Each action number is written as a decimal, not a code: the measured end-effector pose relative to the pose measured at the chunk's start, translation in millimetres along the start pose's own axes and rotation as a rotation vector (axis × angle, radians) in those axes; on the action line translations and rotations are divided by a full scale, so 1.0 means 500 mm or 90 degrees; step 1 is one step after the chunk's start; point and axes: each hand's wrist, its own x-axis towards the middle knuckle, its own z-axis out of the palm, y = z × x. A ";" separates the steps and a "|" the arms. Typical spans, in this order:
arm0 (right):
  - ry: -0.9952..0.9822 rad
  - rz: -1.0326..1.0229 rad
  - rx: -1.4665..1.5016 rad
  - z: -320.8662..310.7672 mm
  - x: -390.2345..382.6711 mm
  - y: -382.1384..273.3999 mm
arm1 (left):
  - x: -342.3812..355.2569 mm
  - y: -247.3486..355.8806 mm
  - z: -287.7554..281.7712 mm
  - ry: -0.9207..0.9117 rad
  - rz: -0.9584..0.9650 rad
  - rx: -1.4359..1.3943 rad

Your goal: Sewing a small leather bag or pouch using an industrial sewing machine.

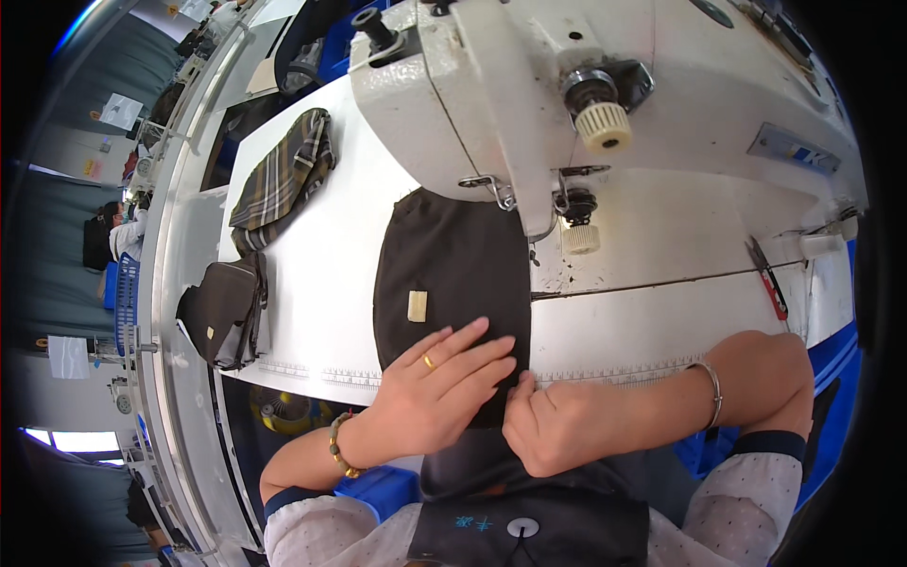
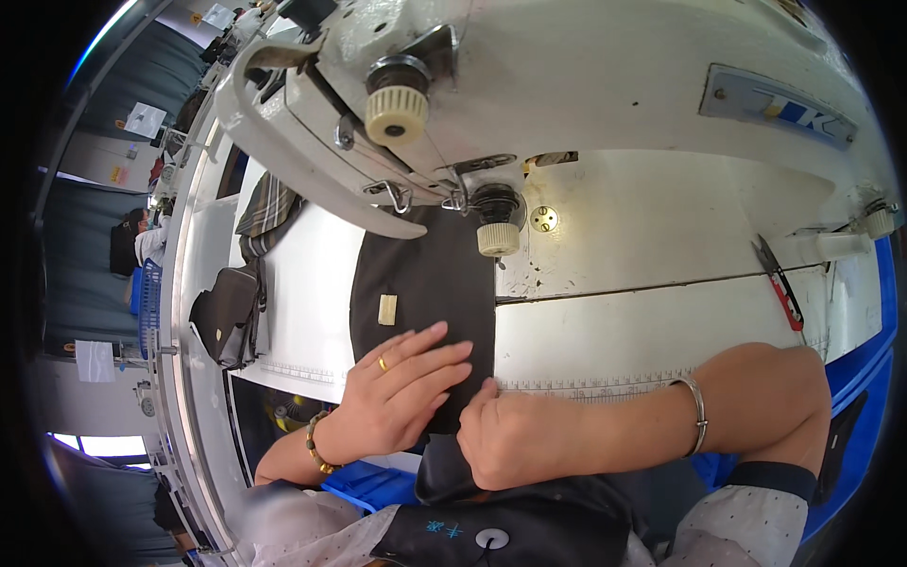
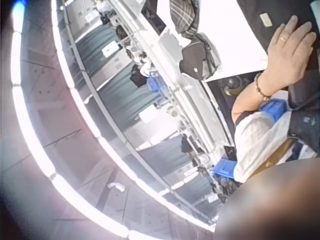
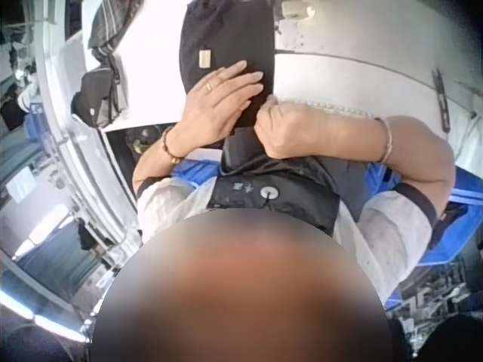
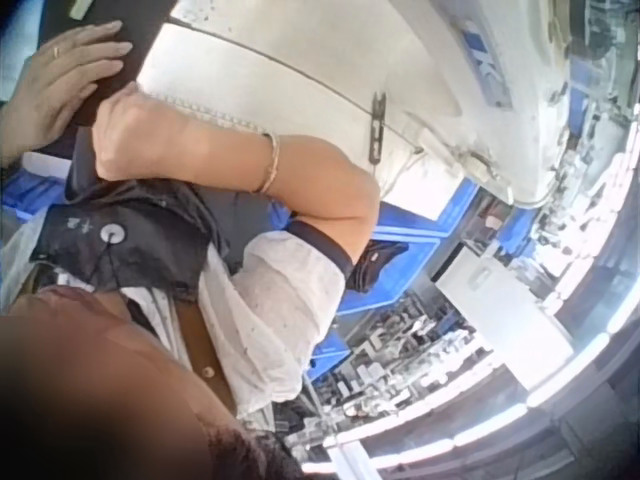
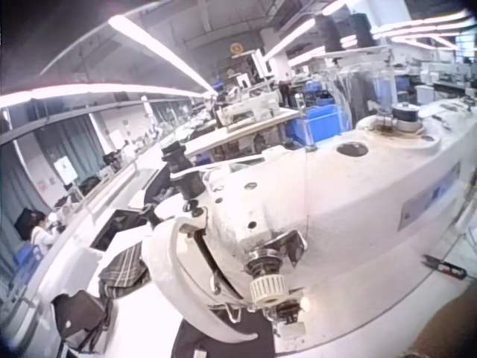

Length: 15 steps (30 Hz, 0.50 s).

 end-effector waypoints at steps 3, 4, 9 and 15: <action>-0.026 0.001 -0.018 -0.005 0.002 -0.010 | 0.018 0.007 0.028 -0.033 -0.012 0.014; -0.035 0.015 -0.039 -0.006 0.001 -0.012 | 0.021 0.009 0.035 -0.069 -0.016 0.038; -0.054 0.034 -0.061 0.000 -0.005 -0.003 | 0.033 -0.010 0.041 -0.067 -0.020 0.036; -0.051 0.080 -0.119 0.018 -0.007 0.018 | 0.075 -0.046 0.042 -0.046 -0.021 0.044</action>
